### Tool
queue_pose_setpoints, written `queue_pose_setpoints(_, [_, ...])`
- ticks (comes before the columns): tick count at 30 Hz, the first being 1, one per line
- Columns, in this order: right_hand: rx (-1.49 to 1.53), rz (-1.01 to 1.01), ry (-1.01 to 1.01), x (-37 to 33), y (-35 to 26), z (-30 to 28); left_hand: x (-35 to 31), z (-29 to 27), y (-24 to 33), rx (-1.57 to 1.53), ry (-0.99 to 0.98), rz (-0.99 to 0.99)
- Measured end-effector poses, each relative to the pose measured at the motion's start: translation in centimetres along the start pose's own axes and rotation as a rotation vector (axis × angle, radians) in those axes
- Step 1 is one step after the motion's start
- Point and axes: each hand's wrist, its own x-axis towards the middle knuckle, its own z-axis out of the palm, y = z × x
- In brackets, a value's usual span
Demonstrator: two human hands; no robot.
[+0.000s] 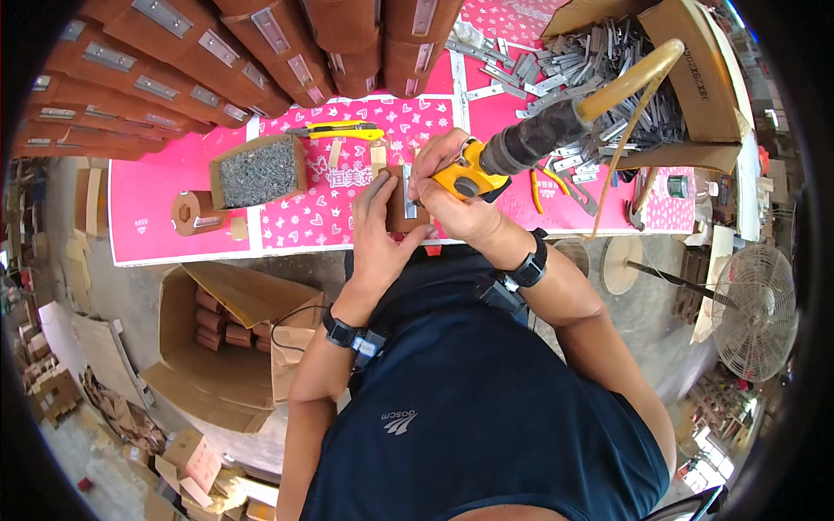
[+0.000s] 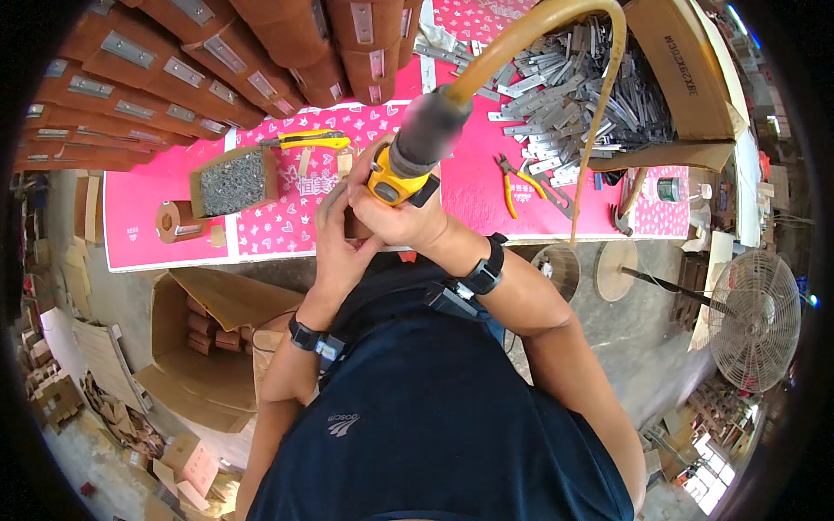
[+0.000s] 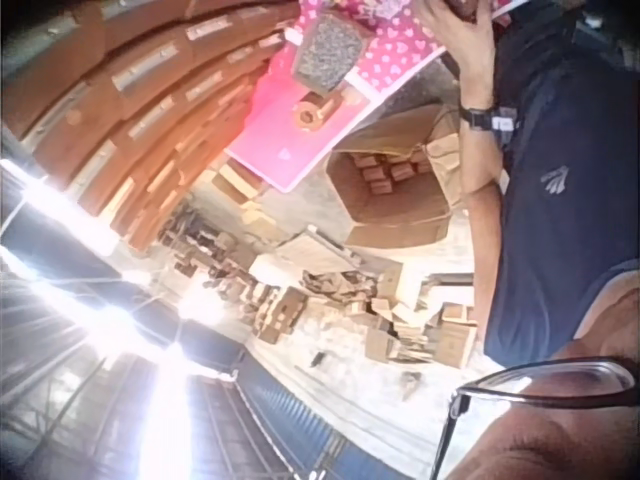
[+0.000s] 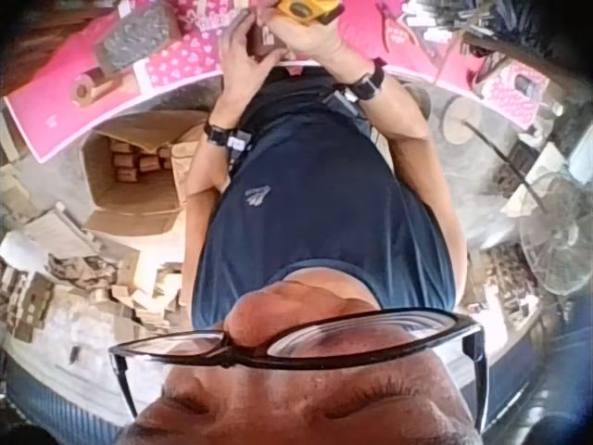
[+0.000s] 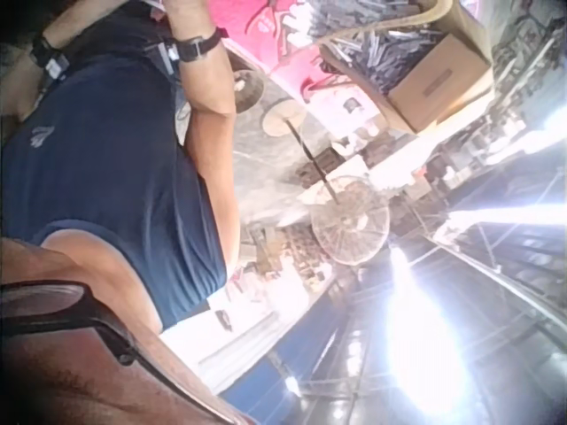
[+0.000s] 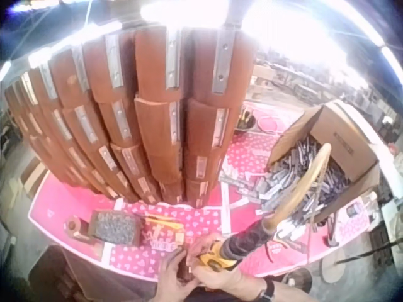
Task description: The person secures metal brackets to wooden blocks using a power screwdriver, handling the screws from a small container and placing finished blocks onto a stack. The person later picks up a round wooden component and applies pressure to the top with a tool.
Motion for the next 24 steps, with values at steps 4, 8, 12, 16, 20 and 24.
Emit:
queue_pose_setpoints(4, [-0.08,-0.041,-0.026,-0.2,0.5,0.4,-0.4,0.3,-0.9,0.038,0.017,0.068])
queue_pose_setpoints(8, [-0.171,-0.072,-0.15,-0.2,0.4,-0.4,-0.3,0.2,-0.7,0.049,-0.003,0.037])
queue_pose_setpoints(12, [-0.011,-0.062,-0.127,-0.6,-0.6,-1.8,0.4,-1.6,0.2,0.013,-0.073,0.013])
queue_pose_setpoints(16, [-0.036,-0.186,0.005,-2.3,-2.7,-5.2,1.9,-5.9,-2.8,0.167,0.142,0.035])
queue_pose_setpoints(20, [-0.249,-0.15,0.08,-4.9,-1.6,-9.5,6.2,-12.5,-7.3,0.455,0.292,-0.138])
queue_pose_setpoints(24, [-0.333,-0.093,0.199,-6.9,0.5,-11.0,8.5,-14.2,-9.9,0.765,-0.079,-0.279])
